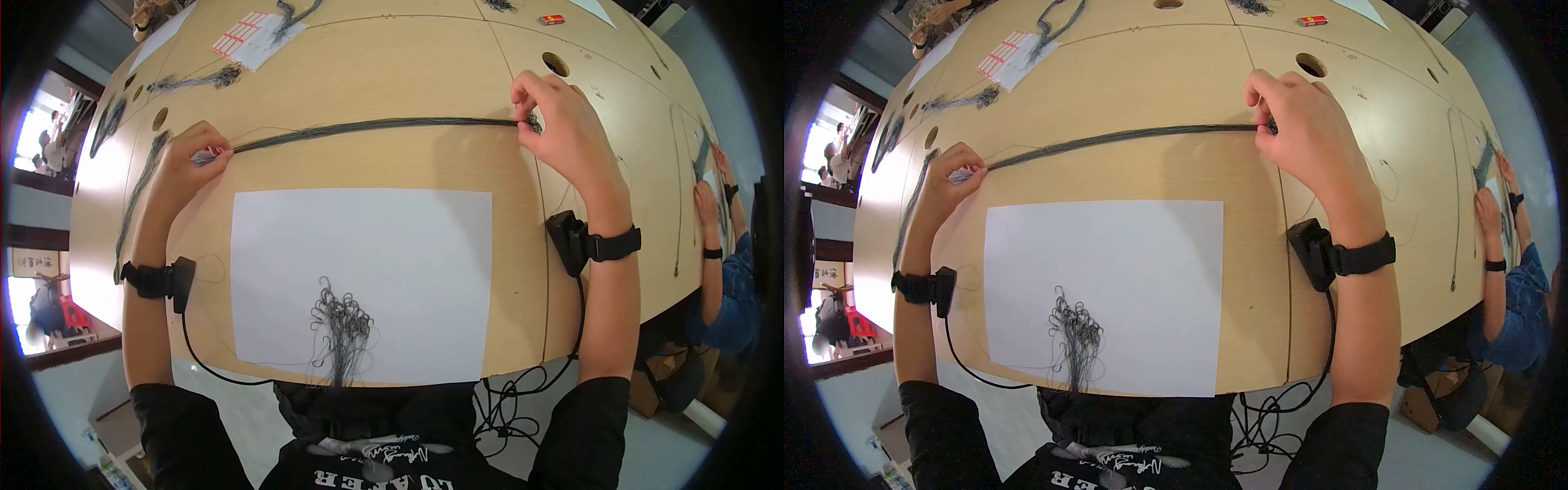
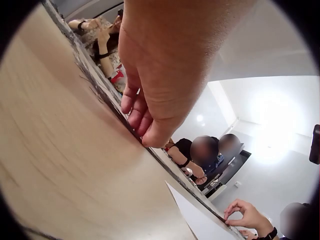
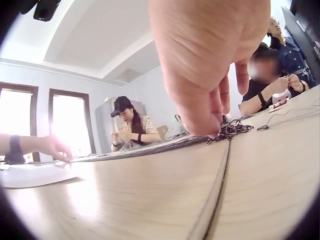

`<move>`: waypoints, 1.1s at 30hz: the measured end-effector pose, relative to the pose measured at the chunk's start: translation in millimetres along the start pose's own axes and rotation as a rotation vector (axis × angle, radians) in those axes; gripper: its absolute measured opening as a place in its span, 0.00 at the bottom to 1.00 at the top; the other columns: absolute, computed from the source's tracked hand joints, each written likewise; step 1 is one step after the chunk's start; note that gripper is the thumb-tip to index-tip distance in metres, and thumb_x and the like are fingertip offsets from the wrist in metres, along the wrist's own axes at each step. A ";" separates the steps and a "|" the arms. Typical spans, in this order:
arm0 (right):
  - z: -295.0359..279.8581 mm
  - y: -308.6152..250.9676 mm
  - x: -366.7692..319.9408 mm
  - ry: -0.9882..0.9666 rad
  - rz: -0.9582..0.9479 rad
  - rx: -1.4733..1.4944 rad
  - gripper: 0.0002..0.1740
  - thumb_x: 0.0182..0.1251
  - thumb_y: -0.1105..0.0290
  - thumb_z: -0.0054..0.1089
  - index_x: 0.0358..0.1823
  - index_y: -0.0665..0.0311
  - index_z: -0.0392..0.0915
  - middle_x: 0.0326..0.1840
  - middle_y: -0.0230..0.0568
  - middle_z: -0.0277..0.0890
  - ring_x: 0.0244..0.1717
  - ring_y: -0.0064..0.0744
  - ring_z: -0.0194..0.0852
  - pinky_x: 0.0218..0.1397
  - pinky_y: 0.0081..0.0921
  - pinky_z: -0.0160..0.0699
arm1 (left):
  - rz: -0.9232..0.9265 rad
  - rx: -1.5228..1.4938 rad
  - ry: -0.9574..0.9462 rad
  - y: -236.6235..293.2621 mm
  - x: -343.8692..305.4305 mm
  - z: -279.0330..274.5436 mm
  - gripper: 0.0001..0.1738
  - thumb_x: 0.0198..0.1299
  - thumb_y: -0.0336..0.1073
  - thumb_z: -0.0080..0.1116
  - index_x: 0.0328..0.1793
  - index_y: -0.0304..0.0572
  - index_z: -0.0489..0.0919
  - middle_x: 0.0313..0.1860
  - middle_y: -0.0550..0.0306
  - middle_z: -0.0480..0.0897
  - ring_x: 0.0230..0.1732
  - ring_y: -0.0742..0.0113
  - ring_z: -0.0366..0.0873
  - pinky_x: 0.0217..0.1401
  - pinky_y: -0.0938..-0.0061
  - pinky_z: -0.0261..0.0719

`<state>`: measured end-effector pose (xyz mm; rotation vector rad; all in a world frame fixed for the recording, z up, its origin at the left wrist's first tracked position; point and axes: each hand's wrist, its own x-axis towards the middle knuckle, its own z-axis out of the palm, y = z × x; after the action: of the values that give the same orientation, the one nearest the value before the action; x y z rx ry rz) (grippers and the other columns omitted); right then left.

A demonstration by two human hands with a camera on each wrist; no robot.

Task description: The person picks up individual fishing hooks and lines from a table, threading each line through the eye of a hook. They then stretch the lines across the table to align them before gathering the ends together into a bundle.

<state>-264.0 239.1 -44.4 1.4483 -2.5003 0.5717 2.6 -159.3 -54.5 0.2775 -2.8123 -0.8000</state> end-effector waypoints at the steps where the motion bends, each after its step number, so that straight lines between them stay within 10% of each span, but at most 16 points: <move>1: -0.1 0.3 0.2 -0.002 0.000 0.003 0.16 0.54 0.81 0.63 0.42 0.61 0.70 0.28 0.34 0.79 0.38 0.39 0.79 0.43 0.37 0.77 | 0.002 0.008 -0.001 -0.1 -0.1 -0.4 0.04 0.61 0.25 0.66 0.37 0.30 0.82 0.37 0.57 0.82 0.40 0.68 0.79 0.46 0.74 0.75; 33: 1.2 4.5 2.3 -0.003 0.024 0.065 0.14 0.55 0.82 0.63 0.41 0.62 0.71 0.32 0.36 0.81 0.40 0.40 0.80 0.49 0.36 0.77 | 0.022 0.136 0.053 -38.1 -10.0 -23.3 0.05 0.58 0.24 0.70 0.39 0.32 0.83 0.37 0.56 0.83 0.39 0.66 0.80 0.46 0.74 0.76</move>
<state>-269.0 238.8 -45.7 1.4440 -2.5269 0.6621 22.6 -200.4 -56.9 0.2844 -2.8190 -0.5892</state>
